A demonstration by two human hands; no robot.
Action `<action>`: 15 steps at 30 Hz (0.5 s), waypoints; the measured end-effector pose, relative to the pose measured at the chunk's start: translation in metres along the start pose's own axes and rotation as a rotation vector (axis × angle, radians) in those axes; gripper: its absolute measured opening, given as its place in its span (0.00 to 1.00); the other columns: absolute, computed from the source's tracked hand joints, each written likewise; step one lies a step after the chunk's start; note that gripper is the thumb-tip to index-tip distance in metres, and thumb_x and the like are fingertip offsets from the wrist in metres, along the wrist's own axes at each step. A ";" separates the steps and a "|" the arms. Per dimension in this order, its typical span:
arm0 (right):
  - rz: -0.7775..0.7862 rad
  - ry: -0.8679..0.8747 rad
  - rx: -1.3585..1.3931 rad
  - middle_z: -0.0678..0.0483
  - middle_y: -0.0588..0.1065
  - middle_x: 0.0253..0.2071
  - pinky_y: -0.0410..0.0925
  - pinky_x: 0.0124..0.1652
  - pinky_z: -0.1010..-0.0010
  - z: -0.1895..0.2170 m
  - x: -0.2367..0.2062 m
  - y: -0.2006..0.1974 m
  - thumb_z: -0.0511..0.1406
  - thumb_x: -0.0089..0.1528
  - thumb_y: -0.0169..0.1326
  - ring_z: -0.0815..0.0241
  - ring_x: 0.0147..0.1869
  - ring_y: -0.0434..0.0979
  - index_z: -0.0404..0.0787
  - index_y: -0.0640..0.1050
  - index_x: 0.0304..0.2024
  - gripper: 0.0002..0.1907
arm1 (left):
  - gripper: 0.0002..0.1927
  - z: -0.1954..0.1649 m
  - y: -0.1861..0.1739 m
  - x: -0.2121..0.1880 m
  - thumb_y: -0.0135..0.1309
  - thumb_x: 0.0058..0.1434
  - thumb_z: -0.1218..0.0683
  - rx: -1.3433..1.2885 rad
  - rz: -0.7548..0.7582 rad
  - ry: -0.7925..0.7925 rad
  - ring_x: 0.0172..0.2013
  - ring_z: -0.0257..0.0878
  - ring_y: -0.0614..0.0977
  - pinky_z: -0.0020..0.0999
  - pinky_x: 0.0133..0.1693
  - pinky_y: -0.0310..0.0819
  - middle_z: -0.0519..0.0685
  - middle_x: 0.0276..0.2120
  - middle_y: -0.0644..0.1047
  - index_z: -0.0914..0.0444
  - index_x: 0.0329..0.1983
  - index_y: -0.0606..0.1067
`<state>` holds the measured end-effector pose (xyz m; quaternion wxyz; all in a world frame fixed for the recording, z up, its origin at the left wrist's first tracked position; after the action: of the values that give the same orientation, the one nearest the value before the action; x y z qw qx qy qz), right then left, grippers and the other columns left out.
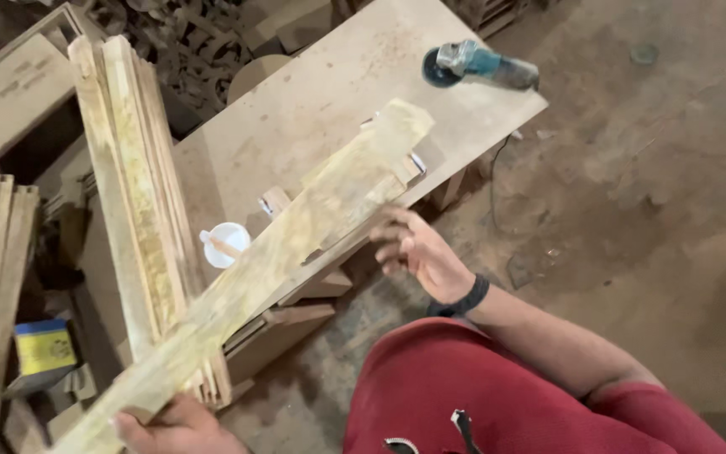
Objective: The person applies glue with a wooden spatula from a small bowl onto the joints of a wooden frame on the workbench, then picks up long wooden slats and small blocks, grinds their edges with an angle grinder, and fits the pieces together onto the glued frame.
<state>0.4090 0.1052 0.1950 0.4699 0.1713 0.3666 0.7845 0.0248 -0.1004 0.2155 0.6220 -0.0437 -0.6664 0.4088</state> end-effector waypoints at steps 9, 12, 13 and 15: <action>0.015 -0.190 -0.236 0.49 0.75 0.50 0.72 0.43 0.69 -0.004 0.024 0.084 0.31 0.70 0.58 0.62 0.47 0.76 0.32 0.68 0.63 0.21 | 0.18 0.049 -0.033 -0.089 0.53 0.72 0.52 -1.756 -0.293 -1.588 0.46 0.36 0.83 0.21 0.39 0.74 0.49 0.49 0.81 0.67 0.60 0.72; 0.035 -0.169 -0.193 0.54 0.76 0.49 0.72 0.41 0.72 -0.022 0.025 0.091 0.28 0.66 0.57 0.66 0.46 0.76 0.37 0.69 0.61 0.22 | 0.14 0.075 -0.035 -0.106 0.54 0.73 0.54 -1.663 -0.366 -1.641 0.50 0.39 0.82 0.25 0.47 0.77 0.51 0.50 0.79 0.67 0.57 0.72; 0.059 -0.150 -0.199 0.53 0.76 0.50 0.72 0.42 0.72 -0.030 0.024 0.092 0.28 0.66 0.58 0.66 0.47 0.76 0.36 0.69 0.61 0.22 | 0.13 0.081 -0.038 -0.114 0.56 0.74 0.56 -1.640 -0.384 -1.645 0.51 0.40 0.81 0.28 0.50 0.78 0.51 0.51 0.78 0.67 0.57 0.72; 0.109 -0.120 -0.214 0.52 0.77 0.51 0.72 0.43 0.73 -0.040 0.026 0.090 0.28 0.66 0.60 0.66 0.49 0.77 0.35 0.69 0.61 0.22 | 0.13 0.088 -0.043 -0.135 0.53 0.71 0.56 -1.623 -0.420 -1.709 0.51 0.41 0.82 0.31 0.51 0.80 0.52 0.50 0.79 0.67 0.55 0.72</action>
<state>0.3161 0.0852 0.2326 0.4631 0.1864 0.2423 0.8319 -0.0018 -0.2480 0.1437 -0.1766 -0.0278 -0.9219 -0.3438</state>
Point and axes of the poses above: each hand's wrist, its own x-axis towards the middle knuckle, its own y-axis out of the palm, z = x × y, the point moved 2 cm from there along x, towards the middle knuckle
